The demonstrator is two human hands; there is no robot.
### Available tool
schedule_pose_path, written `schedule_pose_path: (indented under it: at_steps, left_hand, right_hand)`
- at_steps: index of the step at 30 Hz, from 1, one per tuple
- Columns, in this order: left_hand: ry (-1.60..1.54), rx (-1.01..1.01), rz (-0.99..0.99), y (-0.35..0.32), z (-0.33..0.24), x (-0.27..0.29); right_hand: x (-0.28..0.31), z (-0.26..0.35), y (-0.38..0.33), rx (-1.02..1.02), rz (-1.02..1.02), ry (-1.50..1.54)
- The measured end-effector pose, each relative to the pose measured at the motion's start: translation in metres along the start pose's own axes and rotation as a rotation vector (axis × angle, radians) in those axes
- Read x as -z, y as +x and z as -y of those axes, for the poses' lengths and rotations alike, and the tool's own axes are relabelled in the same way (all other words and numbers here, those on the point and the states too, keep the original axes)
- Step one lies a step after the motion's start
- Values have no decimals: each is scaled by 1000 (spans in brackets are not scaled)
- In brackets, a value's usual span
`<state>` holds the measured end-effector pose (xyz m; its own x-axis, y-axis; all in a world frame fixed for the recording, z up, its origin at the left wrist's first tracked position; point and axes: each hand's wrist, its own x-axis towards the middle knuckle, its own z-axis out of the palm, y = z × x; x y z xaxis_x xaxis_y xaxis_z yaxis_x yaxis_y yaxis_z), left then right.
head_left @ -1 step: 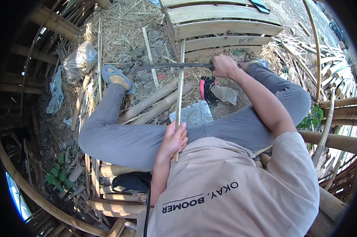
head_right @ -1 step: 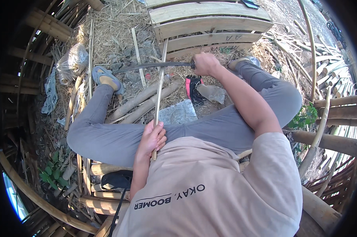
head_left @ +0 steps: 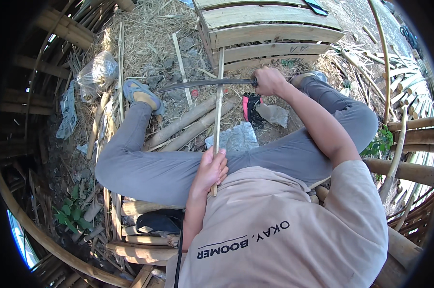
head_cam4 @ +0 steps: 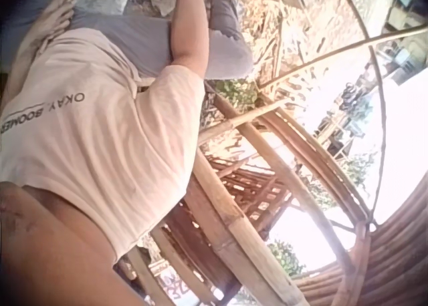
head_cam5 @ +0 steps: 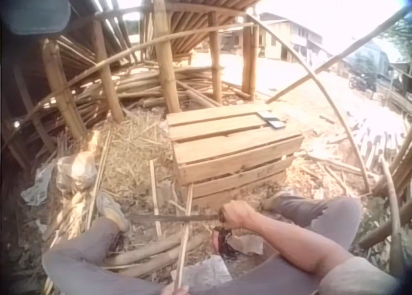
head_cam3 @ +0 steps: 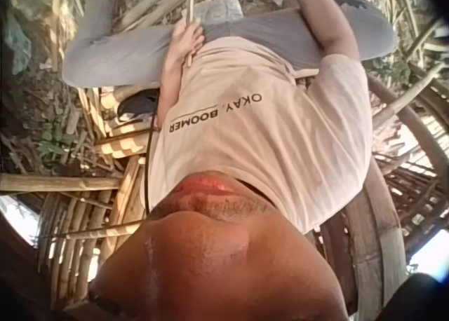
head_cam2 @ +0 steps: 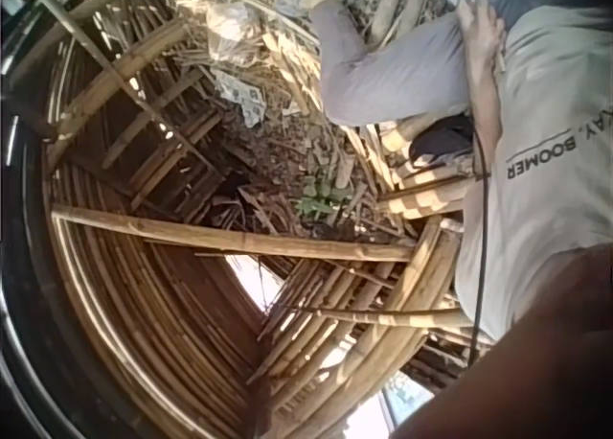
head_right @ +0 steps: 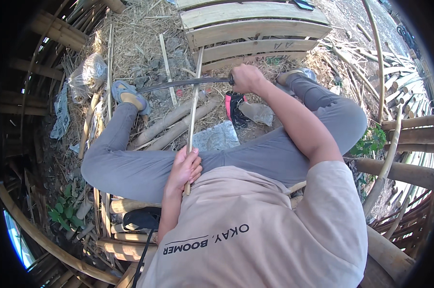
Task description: The person strips the outer layer from a bamboo stalk using a machete, repeatedly running the blade along the length of the stalk while holding it by hand.
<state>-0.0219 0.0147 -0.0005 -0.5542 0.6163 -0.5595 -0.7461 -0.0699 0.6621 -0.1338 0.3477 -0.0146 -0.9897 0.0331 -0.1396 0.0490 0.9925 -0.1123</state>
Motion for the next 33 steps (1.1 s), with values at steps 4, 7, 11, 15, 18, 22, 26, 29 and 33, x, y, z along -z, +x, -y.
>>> schedule_pose_path:
  at_steps: [4, 7, 11, 15, 18, 22, 26, 29, 33]
  left_hand:
    - [64, -34, -28, 1, 5, 0]
    - [63, -37, -30, 1, 3, 0]
    - [64, -49, -44, 0, 3, 0]
    - [-15, -24, -22, -1, 2, 5]
    - [-30, -21, -6, -5, 2, 5]
    - [-141, 24, 16, -6, -4, 5]
    - [-142, 23, 26, -7, -1, 9]
    - [-95, -11, 29, -5, 2, 10]
    - [-116, 6, 16, -7, 1, 8]
  right_hand:
    - [2, 14, 0, 13, 44, 1]
    - [-3, 6, 5, -9, 36, 37]
    - [-9, -2, 11, -59, 13, 5]
    - [-15, -37, 13, -166, -31, 21]
    - [-11, -47, 8, -161, -73, -63]
    - [-16, -38, 8, -94, -82, -42]
    - [-1, -6, 9, 68, -52, -73]
    - [2, -7, 11, -2, -34, -74]
    - [-9, -48, 19, -120, -120, -11]
